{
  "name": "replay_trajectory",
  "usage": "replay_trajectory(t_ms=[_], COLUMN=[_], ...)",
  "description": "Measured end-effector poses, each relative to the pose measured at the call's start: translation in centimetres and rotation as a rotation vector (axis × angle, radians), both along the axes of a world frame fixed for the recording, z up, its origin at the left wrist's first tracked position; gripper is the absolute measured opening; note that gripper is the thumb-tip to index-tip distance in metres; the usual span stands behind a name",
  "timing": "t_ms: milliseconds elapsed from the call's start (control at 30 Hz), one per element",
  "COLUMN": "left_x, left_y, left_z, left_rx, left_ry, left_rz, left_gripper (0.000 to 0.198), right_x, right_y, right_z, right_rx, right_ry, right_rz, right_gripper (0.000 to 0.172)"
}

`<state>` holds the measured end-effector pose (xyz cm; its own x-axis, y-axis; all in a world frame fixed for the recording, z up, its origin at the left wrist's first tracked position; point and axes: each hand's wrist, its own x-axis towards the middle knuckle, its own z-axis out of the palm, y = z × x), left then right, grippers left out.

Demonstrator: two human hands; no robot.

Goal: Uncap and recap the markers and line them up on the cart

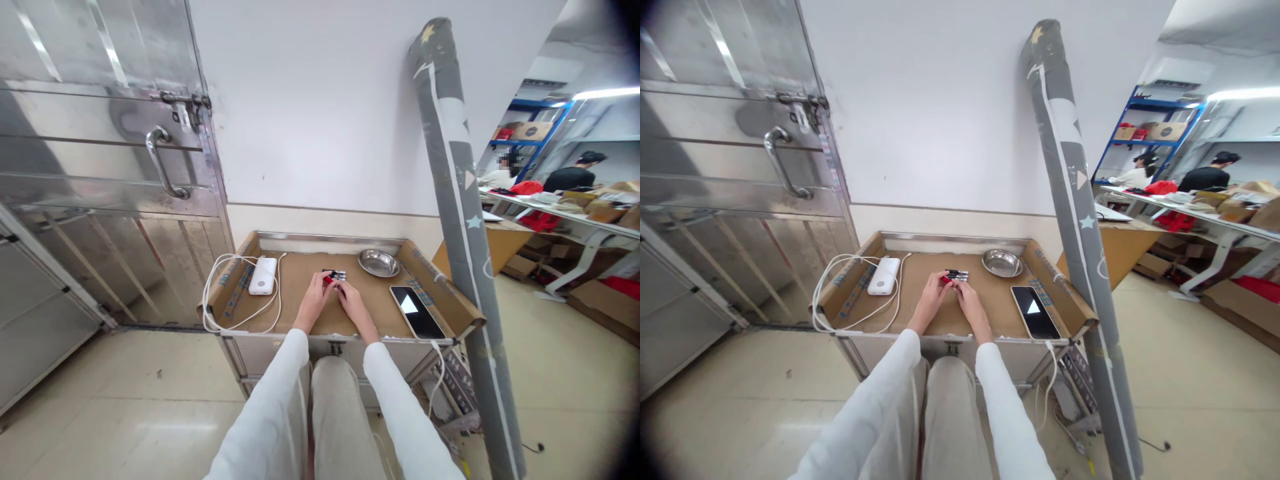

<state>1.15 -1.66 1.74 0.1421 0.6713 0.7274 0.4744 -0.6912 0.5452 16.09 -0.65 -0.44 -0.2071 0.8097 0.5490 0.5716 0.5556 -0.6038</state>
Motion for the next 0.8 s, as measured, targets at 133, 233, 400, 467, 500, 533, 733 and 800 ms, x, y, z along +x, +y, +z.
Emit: replay_trajectory(t_ms=[133, 233, 400, 467, 500, 533, 733, 800], left_x=[-0.14, -0.21, -0.20, -0.21, -0.22, -0.23, -0.17, -0.09], left_y=[-0.04, 0.06, 0.01, -0.01, 0.01, 0.04, 0.10, -0.01], left_z=[0.20, 0.23, 0.31, 0.34, 0.34, 0.34, 0.19, 0.06], left_rx=[-0.016, -0.027, -0.016, -0.027, -0.035, -0.044, -0.074, -0.098], left_ry=[-0.049, -0.101, -0.131, -0.132, -0.129, -0.125, -0.092, 0.006], left_rz=[0.077, 0.139, 0.168, 0.161, 0.159, 0.159, 0.179, 0.098], left_gripper=[0.023, 0.022, 0.021, 0.021, 0.021, 0.020, 0.016, 0.014], right_x=[0.04, -0.01, -0.04, -0.01, 0.00, 0.02, 0.23, 0.32], right_y=[0.08, -0.04, -0.24, -0.21, -0.17, -0.14, -0.15, -0.28], right_z=[-0.12, -0.03, 0.10, 0.04, -0.01, -0.06, -0.11, 0.00], right_rx=[-0.055, -0.084, -0.057, -0.045, -0.039, -0.033, 0.020, 0.041], right_ry=[0.034, 0.044, 0.043, 0.037, 0.031, 0.025, 0.024, 0.016], right_rz=[-0.034, -0.049, -0.076, -0.084, -0.087, -0.088, -0.194, -0.266], right_gripper=[0.037, 0.037, 0.030, 0.029, 0.029, 0.028, 0.030, 0.033])
